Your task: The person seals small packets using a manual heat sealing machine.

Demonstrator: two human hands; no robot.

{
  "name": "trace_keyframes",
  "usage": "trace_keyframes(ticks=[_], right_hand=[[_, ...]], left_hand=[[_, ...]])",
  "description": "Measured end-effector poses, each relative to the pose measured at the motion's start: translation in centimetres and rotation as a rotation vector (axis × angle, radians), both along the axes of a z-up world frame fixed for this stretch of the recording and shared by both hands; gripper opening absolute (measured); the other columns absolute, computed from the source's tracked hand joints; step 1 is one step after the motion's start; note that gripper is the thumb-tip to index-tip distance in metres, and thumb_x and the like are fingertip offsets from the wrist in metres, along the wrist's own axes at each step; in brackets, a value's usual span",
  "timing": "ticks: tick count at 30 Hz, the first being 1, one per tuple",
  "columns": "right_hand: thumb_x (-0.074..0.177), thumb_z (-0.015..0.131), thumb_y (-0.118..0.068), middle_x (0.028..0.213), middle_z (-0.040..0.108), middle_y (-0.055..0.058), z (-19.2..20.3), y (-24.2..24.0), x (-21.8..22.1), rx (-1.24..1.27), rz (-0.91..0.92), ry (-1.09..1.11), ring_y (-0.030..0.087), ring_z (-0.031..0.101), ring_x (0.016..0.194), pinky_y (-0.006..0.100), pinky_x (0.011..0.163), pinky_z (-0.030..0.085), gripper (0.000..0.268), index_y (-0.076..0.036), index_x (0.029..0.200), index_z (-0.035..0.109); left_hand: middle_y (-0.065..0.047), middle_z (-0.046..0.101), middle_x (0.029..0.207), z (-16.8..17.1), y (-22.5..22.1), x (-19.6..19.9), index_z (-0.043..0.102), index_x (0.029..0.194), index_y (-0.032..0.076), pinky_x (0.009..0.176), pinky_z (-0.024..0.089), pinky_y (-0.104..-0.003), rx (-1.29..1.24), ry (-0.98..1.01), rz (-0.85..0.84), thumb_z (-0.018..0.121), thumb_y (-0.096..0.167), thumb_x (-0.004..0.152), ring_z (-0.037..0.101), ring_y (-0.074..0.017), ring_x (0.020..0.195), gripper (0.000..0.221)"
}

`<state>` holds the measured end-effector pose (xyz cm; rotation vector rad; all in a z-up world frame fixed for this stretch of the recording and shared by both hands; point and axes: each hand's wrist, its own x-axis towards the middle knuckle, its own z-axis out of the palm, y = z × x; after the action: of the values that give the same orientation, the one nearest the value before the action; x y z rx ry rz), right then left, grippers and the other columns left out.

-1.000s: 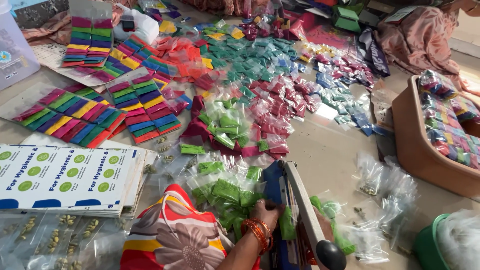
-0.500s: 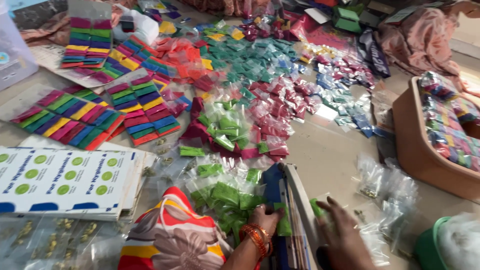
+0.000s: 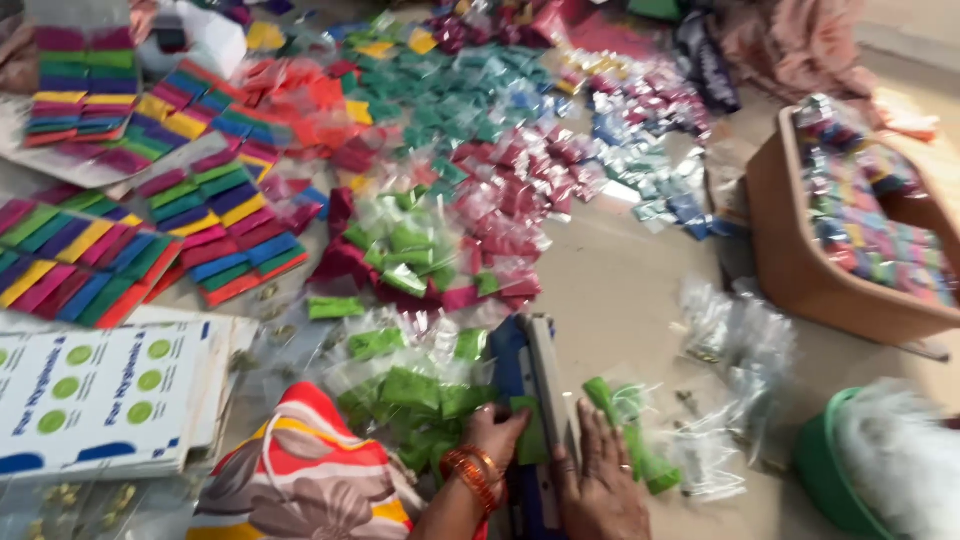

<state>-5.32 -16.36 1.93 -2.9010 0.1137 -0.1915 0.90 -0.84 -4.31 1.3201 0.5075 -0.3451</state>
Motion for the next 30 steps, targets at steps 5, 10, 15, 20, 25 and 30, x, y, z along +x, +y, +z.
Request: trace_keyframes(ticks=[5, 10, 15, 20, 25, 30], right_hand=[[0.093, 0.047, -0.059, 0.16, 0.038, 0.009, 3.7, 1.4, -0.8, 0.292, -0.104, 0.252, 0.033, 0.038, 0.146, 0.045, 0.115, 0.037, 0.075, -0.028, 0.159, 0.026], [0.094, 0.042, -0.063, 0.154, 0.049, 0.007, 6.3, 2.3, -1.6, 0.308, -0.15, 0.282, 0.031, 0.048, 0.141, 0.043, 0.113, 0.043, 0.073, -0.028, 0.157, 0.033], [0.094, 0.039, -0.063, 0.153, 0.052, 0.006, 7.0, 2.7, -2.3, 0.279, -0.161, 0.24, 0.031, 0.052, 0.138, 0.045, 0.111, 0.045, 0.068, -0.028, 0.152, 0.042], [0.105, 0.038, -0.055, 0.134, 0.059, 0.027, 9.0, 1.5, -2.3, 0.36, -0.193, 0.368, 0.041, 0.063, 0.112, 0.048, 0.097, 0.05, 0.06, -0.028, 0.159, 0.046], [0.103, 0.051, -0.041, 0.113, 0.075, 0.019, 1.5, -5.4, 1.1, 1.206, -0.264, 0.353, 0.027, 0.07, 0.084, 0.038, 0.07, 0.056, 0.054, -0.007, 0.146, 0.058], [0.086, 0.075, -0.021, 0.107, 0.077, 0.009, -7.3, -8.2, 3.4, 1.4, -0.179, 0.236, 0.018, 0.07, 0.088, 0.032, 0.067, 0.053, 0.054, 0.0, 0.134, 0.064]], left_hand=[[-0.011, 0.077, 0.094, -1.6, -0.2, -0.6, 0.071, 0.106, -0.001, 0.073, 0.058, -0.036, -0.234, -0.021, 0.049, 0.082, 0.025, 0.083, 0.07, -0.0217, 0.08, 0.036], [-0.006, 0.073, 0.089, -4.2, -0.1, -0.7, 0.069, 0.103, 0.002, 0.067, 0.057, -0.034, -0.194, -0.03, 0.028, 0.08, 0.03, 0.089, 0.066, -0.0164, 0.077, 0.033], [-0.003, 0.069, 0.078, -6.8, 0.7, -1.0, 0.066, 0.097, 0.006, 0.056, 0.053, -0.032, -0.221, -0.03, 0.06, 0.077, 0.03, 0.09, 0.063, -0.016, 0.063, 0.028], [-0.005, 0.066, 0.073, -8.4, 0.2, -0.2, 0.067, 0.096, 0.007, 0.05, 0.046, -0.033, -0.297, -0.014, 0.125, 0.075, 0.025, 0.091, 0.058, -0.0174, 0.056, 0.021], [-0.003, 0.069, 0.083, -2.8, 0.4, -0.7, 0.063, 0.106, 0.008, 0.055, 0.05, -0.032, -0.329, 0.047, 0.183, 0.073, 0.024, 0.092, 0.061, -0.0154, 0.064, 0.023], [-0.007, 0.067, 0.09, -1.9, -0.6, 0.0, 0.061, 0.113, 0.008, 0.06, 0.05, -0.035, -0.25, 0.096, 0.203, 0.073, 0.025, 0.092, 0.06, -0.0181, 0.07, 0.03]])
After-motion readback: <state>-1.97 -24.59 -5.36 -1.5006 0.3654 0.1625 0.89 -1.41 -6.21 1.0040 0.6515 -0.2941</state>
